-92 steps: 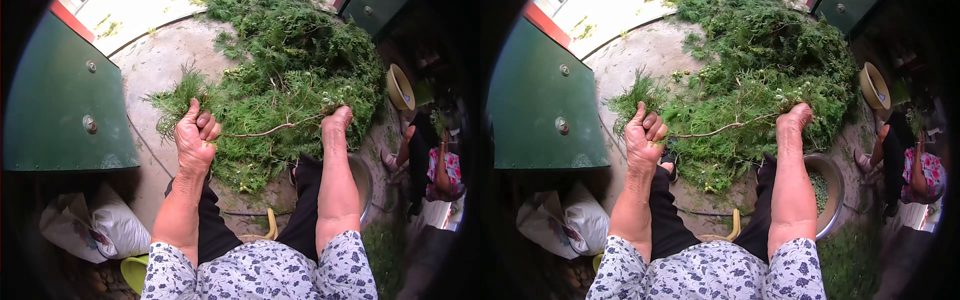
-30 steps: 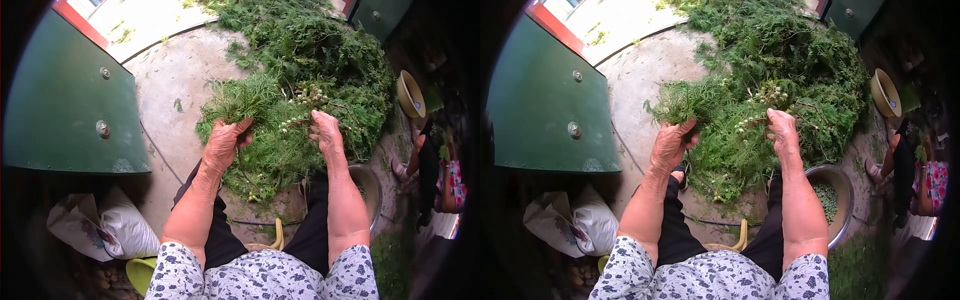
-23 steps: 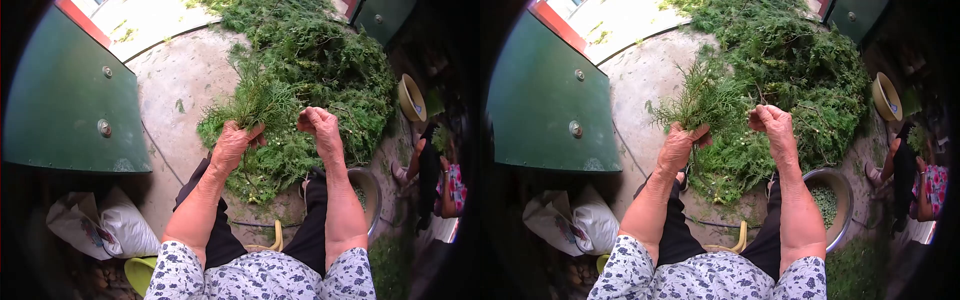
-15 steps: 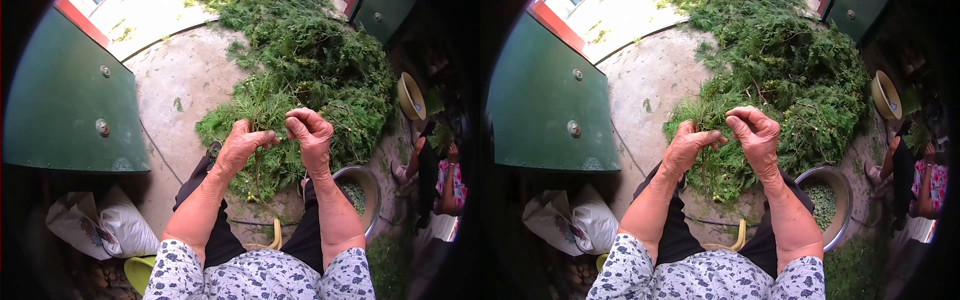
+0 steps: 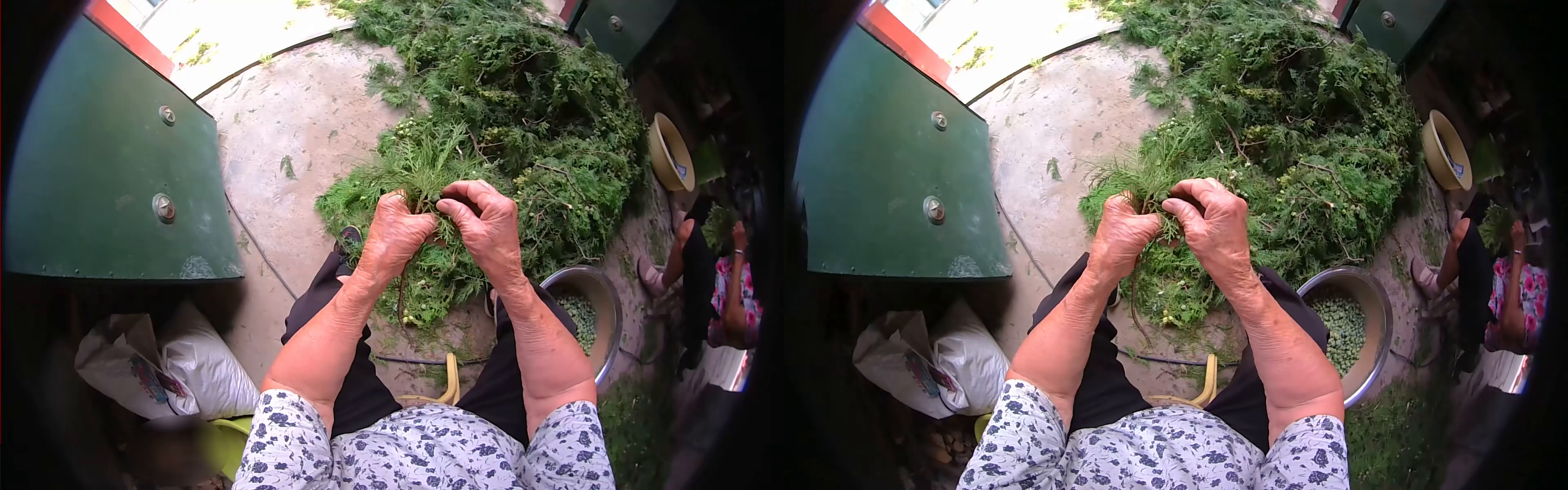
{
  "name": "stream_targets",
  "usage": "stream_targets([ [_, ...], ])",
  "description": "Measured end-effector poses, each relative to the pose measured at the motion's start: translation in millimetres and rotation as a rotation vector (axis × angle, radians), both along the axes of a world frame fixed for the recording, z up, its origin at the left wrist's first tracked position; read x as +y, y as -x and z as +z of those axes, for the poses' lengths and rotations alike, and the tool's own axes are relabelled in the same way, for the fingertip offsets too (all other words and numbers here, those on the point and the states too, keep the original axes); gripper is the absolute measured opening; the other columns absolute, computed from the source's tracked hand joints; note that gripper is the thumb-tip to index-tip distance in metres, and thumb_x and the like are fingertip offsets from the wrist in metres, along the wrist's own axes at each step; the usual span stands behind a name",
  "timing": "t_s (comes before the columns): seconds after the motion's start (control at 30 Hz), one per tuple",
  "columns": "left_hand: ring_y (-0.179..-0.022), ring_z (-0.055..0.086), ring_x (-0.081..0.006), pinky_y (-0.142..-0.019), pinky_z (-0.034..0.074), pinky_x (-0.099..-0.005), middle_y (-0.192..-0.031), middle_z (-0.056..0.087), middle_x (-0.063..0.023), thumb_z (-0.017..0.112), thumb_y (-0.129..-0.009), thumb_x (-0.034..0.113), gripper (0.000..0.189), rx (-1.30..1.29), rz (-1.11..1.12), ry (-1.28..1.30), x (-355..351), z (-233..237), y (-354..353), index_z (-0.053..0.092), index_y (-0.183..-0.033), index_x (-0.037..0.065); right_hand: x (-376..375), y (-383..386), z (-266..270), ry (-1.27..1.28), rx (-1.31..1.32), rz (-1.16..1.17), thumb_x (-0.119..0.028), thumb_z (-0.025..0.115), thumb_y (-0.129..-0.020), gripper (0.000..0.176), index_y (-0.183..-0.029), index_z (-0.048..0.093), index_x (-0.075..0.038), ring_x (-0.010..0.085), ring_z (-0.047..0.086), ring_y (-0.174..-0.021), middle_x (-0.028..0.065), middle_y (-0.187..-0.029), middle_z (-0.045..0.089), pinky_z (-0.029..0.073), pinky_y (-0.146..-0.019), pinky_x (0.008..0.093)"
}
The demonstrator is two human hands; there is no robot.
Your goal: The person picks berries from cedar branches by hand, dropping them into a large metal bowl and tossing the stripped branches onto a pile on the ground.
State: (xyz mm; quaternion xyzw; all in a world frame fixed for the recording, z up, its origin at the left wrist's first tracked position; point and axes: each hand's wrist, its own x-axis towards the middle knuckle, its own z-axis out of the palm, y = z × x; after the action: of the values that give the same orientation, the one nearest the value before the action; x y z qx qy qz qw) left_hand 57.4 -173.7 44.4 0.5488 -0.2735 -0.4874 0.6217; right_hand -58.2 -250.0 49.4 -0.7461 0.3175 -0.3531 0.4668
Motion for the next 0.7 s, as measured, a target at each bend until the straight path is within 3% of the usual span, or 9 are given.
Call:
stream_targets([
  [0.03, -0.073, 0.059, -0.0126, -0.056, 0.052, -0.0255, -0.087, 0.062, -0.0063, 0.052, -0.071, -0.008, 0.026, 0.001, 0.000, 0.000, 0.1, -3.0, -0.7, 0.060, -0.096, -0.004, 0.0, -0.4, -0.1, 0.000, 0.001, 0.000, -0.005, 0.067, -0.074, 0.013, -0.085, 0.064, 0.001, 0.0154, 0.058, -0.065, 0.0086, -0.074, 0.059, 0.047, -0.059, 0.0270],
  [0.1, -0.077, 0.056, -0.0096, -0.065, 0.050, -0.0256, -0.087, 0.061, -0.0041, 0.056, -0.070, -0.006, 0.028, -0.289, -0.058, 0.026, 0.0, -8.6, -2.9, 0.060, -0.097, -0.003, -0.2, -0.9, 0.1, 0.014, -0.008, -0.012, -0.008, 0.069, -0.071, 0.018, -0.086, 0.064, 0.001, 0.0167, 0.057, -0.065, 0.0090, -0.075, 0.058, 0.046, -0.060, 0.0287],
  [0.2, -0.083, 0.053, -0.0082, -0.071, 0.047, -0.0259, -0.090, 0.060, -0.0031, 0.060, -0.070, -0.004, 0.033, -0.155, -0.118, -0.006, -1.4, -0.4, -0.4, 0.058, -0.102, -0.002, -3.8, -1.9, -5.9, 0.053, -0.033, -0.030, -0.006, 0.069, -0.070, 0.019, -0.088, 0.063, 0.001, 0.0162, 0.057, -0.066, 0.0088, -0.076, 0.057, 0.046, -0.059, 0.0284],
  [0.33, -0.089, 0.054, -0.0116, -0.074, 0.048, -0.0301, -0.094, 0.059, -0.0040, 0.061, -0.072, 0.002, 0.036, -0.285, -0.237, 0.014, 4.6, 12.1, -2.4, 0.055, -0.107, -0.001, -2.0, -0.6, -0.8, 0.046, -0.031, -0.033, -0.003, 0.068, -0.070, 0.018, -0.086, 0.062, 0.000, 0.0163, 0.056, -0.066, 0.0080, -0.075, 0.056, 0.046, -0.060, 0.0282],
  [0.4, -0.092, 0.055, -0.0159, -0.077, 0.050, -0.0354, -0.095, 0.059, -0.0050, 0.061, -0.079, 0.011, 0.031, 0.392, -0.222, 0.094, 6.1, 22.6, -1.1, 0.054, -0.108, 0.000, -2.4, 0.1, 1.7, 0.016, -0.052, -0.048, 0.001, 0.066, -0.070, 0.019, -0.088, 0.060, 0.000, 0.0136, 0.057, -0.068, 0.0063, -0.076, 0.057, 0.047, -0.061, 0.0259],
  [0.43, -0.089, 0.058, -0.0188, -0.080, 0.052, -0.0415, -0.092, 0.059, -0.0056, 0.060, -0.085, 0.020, 0.028, 0.473, -0.194, 0.103, 5.8, 4.1, -8.2, 0.055, -0.104, 0.000, -1.2, 0.3, 1.5, 0.017, -0.053, -0.049, 0.001, 0.066, -0.070, 0.019, -0.088, 0.060, 0.000, 0.0136, 0.057, -0.068, 0.0063, -0.076, 0.057, 0.047, -0.061, 0.0259],
  [0.53, -0.084, 0.059, -0.0162, -0.076, 0.054, -0.0384, -0.089, 0.060, -0.0061, 0.057, -0.088, 0.020, 0.025, 0.231, -0.084, 0.014, 3.4, -2.1, -8.1, 0.056, -0.101, -0.002, 1.6, 0.4, -2.9, -0.157, -0.120, 0.002, 0.003, 0.065, -0.073, 0.019, -0.090, 0.057, -0.001, 0.0099, 0.057, -0.071, 0.0035, -0.079, 0.058, 0.047, -0.063, 0.0237],
  [0.57, -0.078, 0.059, -0.0143, -0.068, 0.055, -0.0315, -0.087, 0.060, -0.0063, 0.052, -0.090, 0.015, 0.019, 0.298, -0.063, 0.063, 2.0, -0.5, -4.1, 0.057, -0.099, -0.002, 0.6, 0.5, -6.9, -0.247, -0.165, 0.031, 0.002, 0.064, -0.074, 0.020, -0.092, 0.056, -0.001, 0.0086, 0.056, -0.072, 0.0025, -0.080, 0.059, 0.047, -0.064, 0.0230],
  [0.7, -0.075, 0.059, -0.0130, -0.062, 0.053, -0.0260, -0.087, 0.060, -0.0059, 0.051, -0.091, 0.011, 0.017, 0.216, -0.064, 0.080, 2.0, -0.5, -4.9, 0.057, -0.097, -0.003, -2.9, 1.0, -8.3, -0.426, -0.221, 0.097, 0.002, 0.063, -0.076, 0.019, -0.093, 0.055, -0.001, 0.0061, 0.055, -0.072, 0.0003, -0.080, 0.058, 0.047, -0.064, 0.0215],
])
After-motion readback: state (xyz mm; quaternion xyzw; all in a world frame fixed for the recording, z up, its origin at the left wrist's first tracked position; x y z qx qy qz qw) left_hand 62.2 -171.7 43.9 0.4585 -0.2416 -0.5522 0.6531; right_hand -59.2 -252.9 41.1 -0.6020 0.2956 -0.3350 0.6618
